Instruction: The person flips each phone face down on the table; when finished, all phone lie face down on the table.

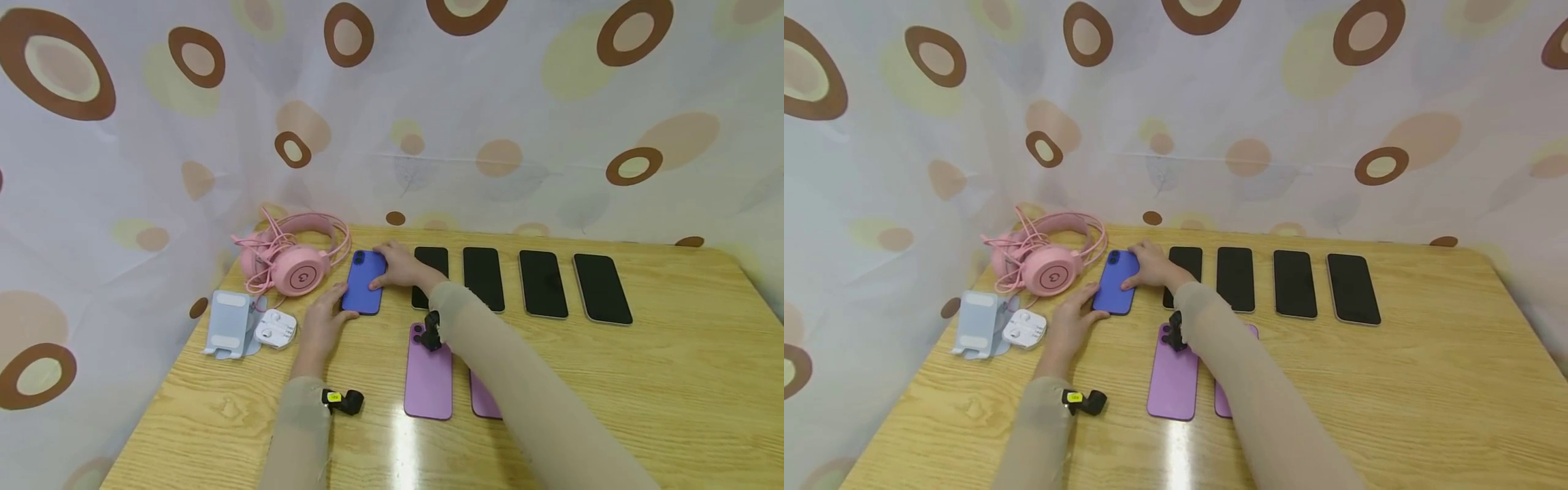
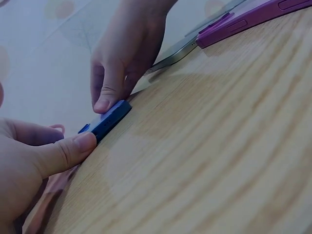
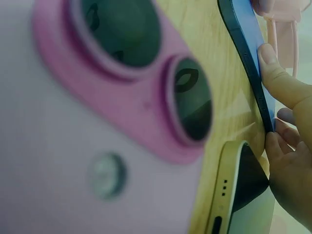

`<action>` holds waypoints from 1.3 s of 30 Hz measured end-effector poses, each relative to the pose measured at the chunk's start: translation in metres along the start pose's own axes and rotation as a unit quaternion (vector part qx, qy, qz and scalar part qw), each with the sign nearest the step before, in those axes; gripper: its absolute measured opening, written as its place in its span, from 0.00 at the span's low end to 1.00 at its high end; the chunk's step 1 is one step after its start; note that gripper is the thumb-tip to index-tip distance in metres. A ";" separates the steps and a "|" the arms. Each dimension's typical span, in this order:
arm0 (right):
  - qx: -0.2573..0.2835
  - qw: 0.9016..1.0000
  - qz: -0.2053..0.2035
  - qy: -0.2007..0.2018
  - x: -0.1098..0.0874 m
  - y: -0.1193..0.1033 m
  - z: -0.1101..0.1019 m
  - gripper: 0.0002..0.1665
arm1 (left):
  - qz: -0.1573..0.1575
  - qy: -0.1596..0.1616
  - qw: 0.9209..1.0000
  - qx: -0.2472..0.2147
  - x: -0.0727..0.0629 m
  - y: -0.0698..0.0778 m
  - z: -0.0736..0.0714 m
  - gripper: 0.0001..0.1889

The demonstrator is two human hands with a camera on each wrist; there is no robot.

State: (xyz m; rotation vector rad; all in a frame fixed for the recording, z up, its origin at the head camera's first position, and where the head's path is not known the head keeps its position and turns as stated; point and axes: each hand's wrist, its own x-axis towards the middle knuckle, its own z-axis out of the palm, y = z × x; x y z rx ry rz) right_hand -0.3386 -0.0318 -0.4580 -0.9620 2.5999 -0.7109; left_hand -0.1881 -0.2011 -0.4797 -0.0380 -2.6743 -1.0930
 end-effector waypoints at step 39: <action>-0.084 0.995 -0.001 -0.059 -0.081 0.080 -0.072 0.60 | 0.026 -0.089 0.995 -0.038 0.016 0.067 0.065 0.30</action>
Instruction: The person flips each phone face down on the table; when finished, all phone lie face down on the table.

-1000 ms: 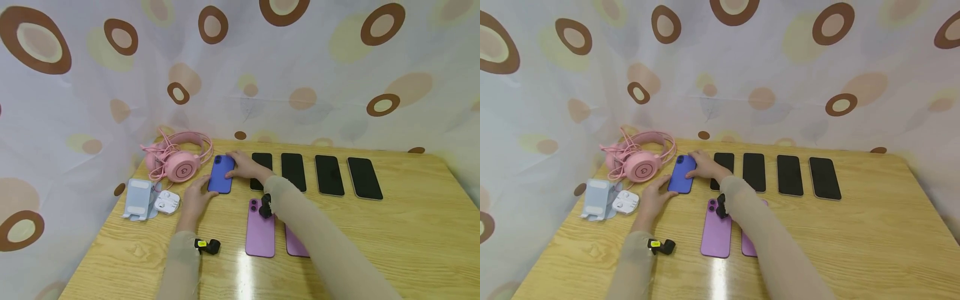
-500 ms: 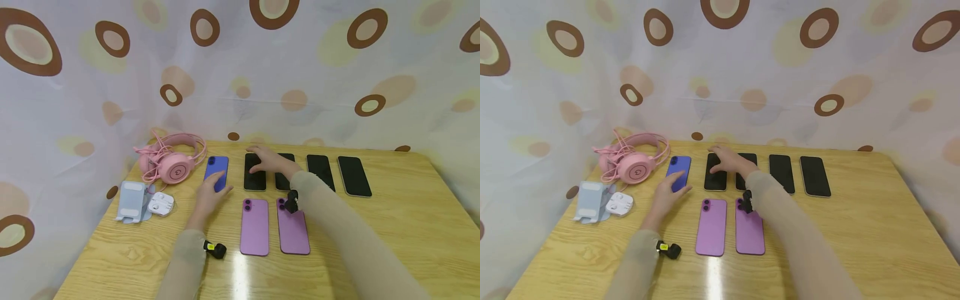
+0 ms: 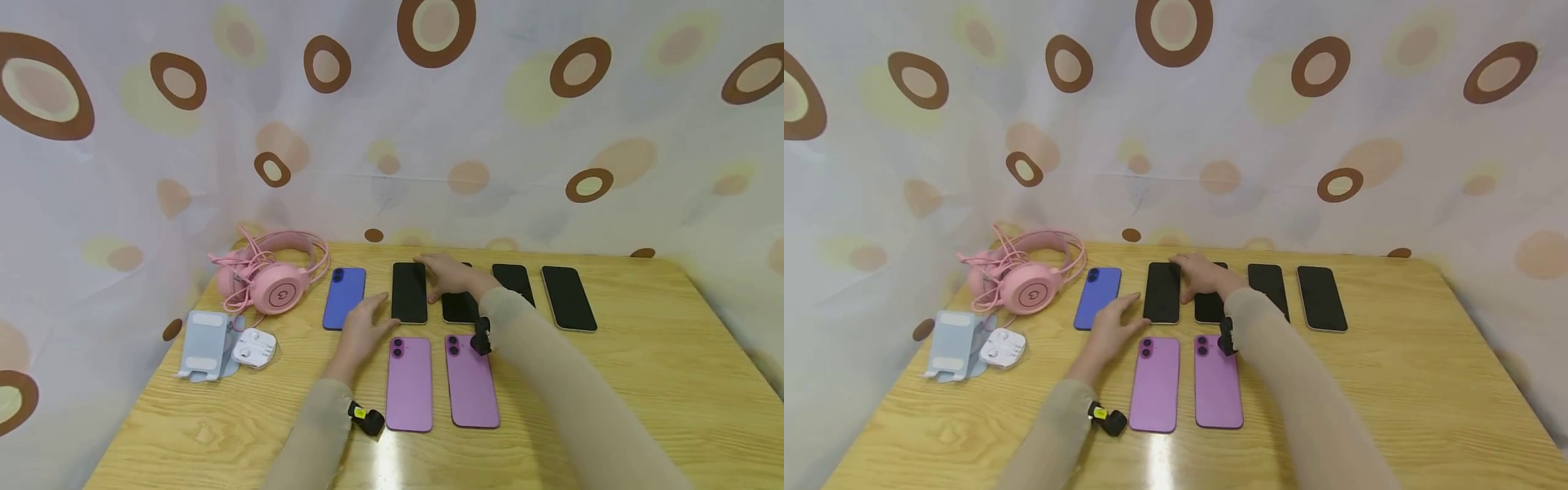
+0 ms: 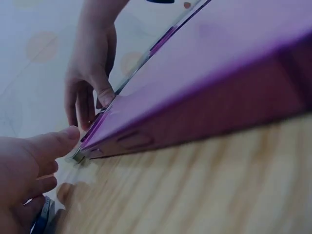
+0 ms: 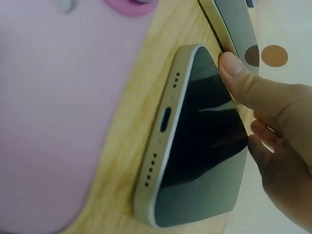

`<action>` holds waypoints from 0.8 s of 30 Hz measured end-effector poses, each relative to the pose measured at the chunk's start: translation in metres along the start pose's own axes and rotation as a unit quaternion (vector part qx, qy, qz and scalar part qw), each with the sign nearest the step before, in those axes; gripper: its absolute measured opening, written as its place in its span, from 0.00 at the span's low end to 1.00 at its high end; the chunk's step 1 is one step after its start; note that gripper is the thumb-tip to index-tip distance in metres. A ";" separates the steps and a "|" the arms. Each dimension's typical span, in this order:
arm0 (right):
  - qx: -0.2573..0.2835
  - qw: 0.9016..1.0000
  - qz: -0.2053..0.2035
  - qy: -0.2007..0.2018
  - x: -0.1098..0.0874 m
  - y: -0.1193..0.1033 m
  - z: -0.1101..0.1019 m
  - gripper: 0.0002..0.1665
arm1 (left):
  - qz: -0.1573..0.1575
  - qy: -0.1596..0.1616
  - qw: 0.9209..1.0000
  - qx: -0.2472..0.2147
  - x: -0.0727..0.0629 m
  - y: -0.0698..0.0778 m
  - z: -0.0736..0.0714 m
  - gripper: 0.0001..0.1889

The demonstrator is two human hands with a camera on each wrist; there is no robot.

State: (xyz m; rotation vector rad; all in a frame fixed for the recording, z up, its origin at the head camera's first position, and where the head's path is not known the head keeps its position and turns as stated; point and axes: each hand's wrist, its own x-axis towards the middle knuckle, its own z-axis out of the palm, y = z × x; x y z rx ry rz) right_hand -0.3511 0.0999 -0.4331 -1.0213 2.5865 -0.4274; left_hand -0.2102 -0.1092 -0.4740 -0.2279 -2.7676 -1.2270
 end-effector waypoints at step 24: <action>0.095 0.994 -0.034 0.050 -0.002 0.009 -0.002 0.48 | 0.041 -0.024 0.994 0.098 -0.002 -0.002 0.005 0.27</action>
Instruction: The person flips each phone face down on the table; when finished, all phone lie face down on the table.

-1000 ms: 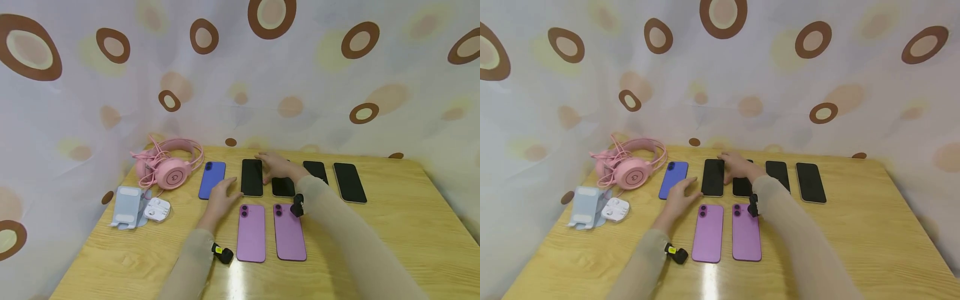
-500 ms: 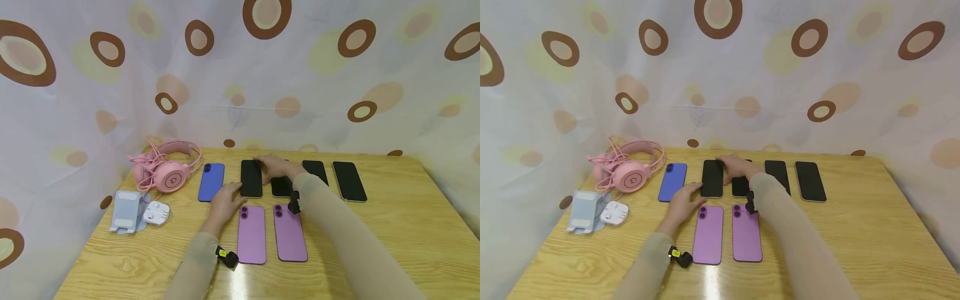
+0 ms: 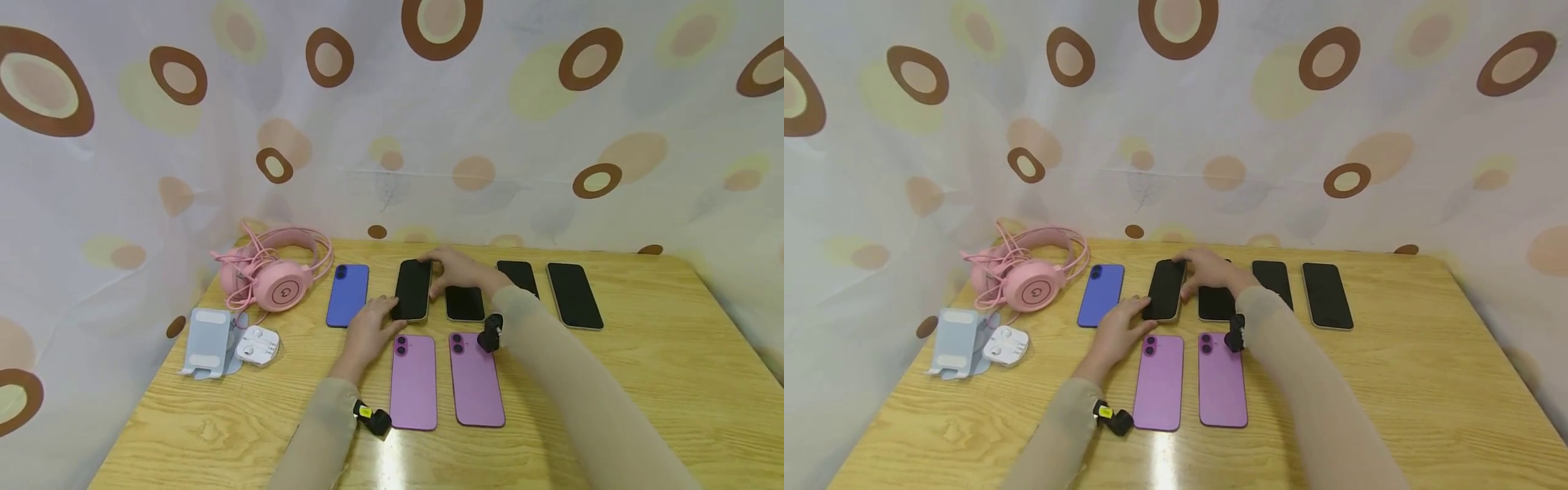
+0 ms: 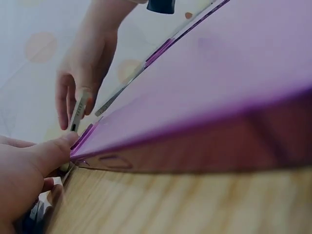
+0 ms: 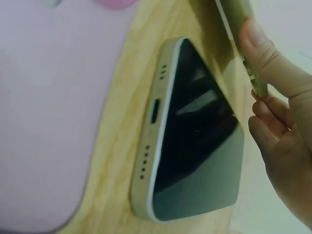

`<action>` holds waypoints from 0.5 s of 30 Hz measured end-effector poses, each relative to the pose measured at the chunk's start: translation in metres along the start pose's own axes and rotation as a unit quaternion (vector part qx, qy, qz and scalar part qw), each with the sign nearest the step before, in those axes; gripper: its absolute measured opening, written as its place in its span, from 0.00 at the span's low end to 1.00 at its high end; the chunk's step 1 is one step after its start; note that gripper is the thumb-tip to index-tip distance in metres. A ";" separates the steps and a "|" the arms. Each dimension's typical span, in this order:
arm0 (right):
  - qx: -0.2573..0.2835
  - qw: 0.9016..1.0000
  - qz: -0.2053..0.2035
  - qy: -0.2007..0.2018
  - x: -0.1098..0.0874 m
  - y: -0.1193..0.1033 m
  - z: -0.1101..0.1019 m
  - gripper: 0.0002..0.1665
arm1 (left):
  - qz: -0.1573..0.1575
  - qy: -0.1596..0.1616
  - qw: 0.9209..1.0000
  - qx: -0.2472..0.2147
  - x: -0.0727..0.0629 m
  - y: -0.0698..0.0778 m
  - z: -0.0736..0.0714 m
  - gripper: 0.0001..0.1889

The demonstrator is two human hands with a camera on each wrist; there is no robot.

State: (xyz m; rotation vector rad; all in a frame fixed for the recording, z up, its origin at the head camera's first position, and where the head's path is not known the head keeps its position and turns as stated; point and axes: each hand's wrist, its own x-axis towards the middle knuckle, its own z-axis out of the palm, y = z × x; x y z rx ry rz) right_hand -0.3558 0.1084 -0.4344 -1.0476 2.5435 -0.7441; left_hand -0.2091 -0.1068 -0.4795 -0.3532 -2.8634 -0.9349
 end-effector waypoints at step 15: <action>0.106 0.991 -0.046 0.063 0.005 -0.029 -0.005 0.52 | 0.052 0.000 0.998 -0.029 -0.001 0.001 -0.002 0.27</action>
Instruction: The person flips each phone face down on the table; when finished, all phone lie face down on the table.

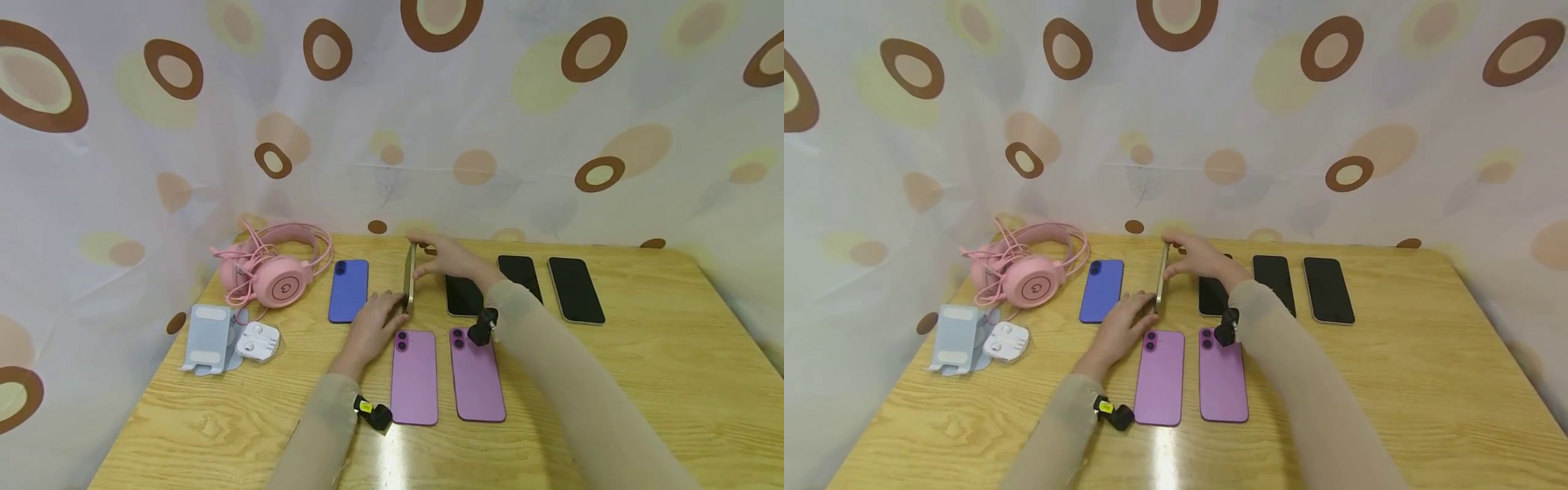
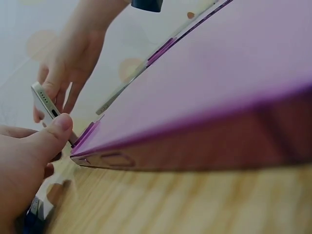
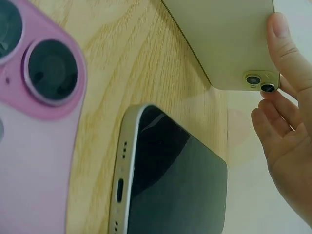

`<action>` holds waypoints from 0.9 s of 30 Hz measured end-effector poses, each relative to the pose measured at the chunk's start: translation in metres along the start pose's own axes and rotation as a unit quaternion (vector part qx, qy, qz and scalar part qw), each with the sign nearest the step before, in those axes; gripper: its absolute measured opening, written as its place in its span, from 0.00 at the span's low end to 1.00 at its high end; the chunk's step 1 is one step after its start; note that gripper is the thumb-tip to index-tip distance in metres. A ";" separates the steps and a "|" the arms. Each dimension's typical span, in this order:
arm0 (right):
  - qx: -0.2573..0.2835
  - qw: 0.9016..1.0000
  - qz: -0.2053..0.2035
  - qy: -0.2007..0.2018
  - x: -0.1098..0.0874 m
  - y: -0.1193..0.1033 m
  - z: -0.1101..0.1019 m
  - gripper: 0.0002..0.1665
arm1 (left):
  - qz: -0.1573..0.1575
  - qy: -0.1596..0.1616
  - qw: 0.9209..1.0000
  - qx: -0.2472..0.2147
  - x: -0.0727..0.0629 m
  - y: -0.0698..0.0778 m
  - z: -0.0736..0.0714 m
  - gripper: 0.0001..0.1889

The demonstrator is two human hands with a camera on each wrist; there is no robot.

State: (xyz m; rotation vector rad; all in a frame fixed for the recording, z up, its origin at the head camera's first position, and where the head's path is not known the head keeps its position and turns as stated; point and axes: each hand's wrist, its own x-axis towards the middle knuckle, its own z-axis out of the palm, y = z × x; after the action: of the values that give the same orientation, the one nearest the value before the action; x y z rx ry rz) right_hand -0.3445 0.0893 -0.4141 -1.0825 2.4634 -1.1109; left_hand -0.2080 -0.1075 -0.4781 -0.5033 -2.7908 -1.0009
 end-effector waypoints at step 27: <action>-0.042 0.996 0.064 -0.035 0.019 0.009 0.027 0.55 | 0.029 0.142 0.989 0.003 -0.001 0.001 -0.004 0.36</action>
State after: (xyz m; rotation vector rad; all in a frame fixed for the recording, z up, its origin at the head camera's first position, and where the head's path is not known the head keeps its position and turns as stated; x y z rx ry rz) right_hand -0.3493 0.0650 -0.4372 -0.9544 2.5046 -0.9234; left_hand -0.2068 -0.1090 -0.4747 -0.4031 -2.5128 -0.9678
